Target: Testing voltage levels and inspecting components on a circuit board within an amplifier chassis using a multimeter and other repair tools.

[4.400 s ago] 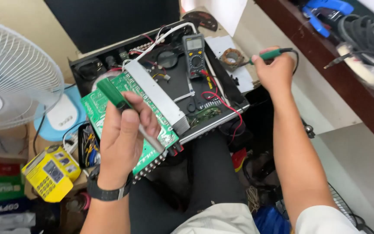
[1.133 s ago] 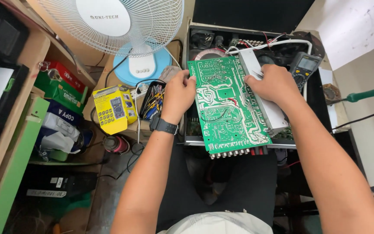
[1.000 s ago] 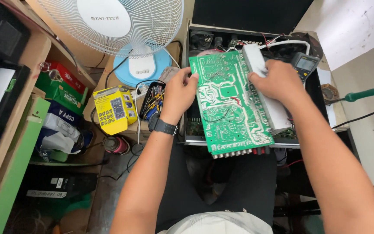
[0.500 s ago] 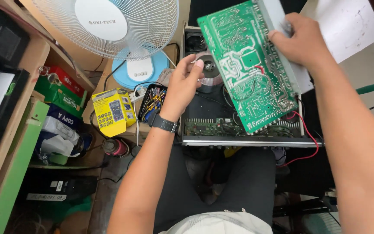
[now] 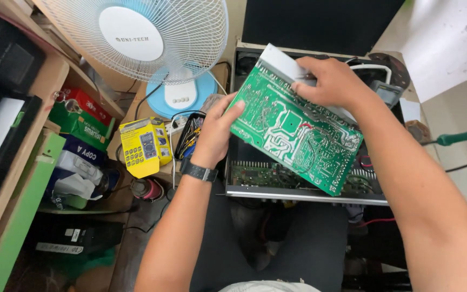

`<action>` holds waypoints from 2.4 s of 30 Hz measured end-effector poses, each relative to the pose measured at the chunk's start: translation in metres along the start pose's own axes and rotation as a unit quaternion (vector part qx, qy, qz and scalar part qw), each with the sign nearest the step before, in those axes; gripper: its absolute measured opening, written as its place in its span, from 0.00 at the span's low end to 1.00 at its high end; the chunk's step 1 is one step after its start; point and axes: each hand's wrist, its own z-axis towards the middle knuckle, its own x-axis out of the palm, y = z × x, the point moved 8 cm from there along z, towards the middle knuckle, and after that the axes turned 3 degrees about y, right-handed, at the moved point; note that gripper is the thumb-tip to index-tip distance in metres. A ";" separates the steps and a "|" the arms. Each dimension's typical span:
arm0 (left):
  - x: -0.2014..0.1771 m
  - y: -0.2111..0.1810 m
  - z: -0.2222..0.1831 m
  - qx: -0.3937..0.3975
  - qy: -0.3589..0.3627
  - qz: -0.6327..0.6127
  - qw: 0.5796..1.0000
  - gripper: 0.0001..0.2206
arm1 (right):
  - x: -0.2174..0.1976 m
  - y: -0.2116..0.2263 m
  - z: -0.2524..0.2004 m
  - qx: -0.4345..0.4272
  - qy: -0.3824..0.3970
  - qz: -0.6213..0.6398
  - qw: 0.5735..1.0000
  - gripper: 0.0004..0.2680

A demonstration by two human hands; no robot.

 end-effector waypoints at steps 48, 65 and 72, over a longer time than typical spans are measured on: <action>-0.035 0.066 -0.008 -0.034 -0.012 -0.060 0.998 0.19 | 0.065 0.117 -0.052 -0.120 -0.230 0.036 0.965 0.08; -0.028 0.060 -0.010 -0.032 -0.012 -0.061 0.998 0.19 | 0.081 0.120 -0.051 -0.156 -0.256 -0.039 0.953 0.06; -0.030 0.064 -0.008 -0.029 -0.005 -0.065 0.997 0.19 | 0.081 0.121 -0.052 -0.169 -0.263 -0.043 0.949 0.05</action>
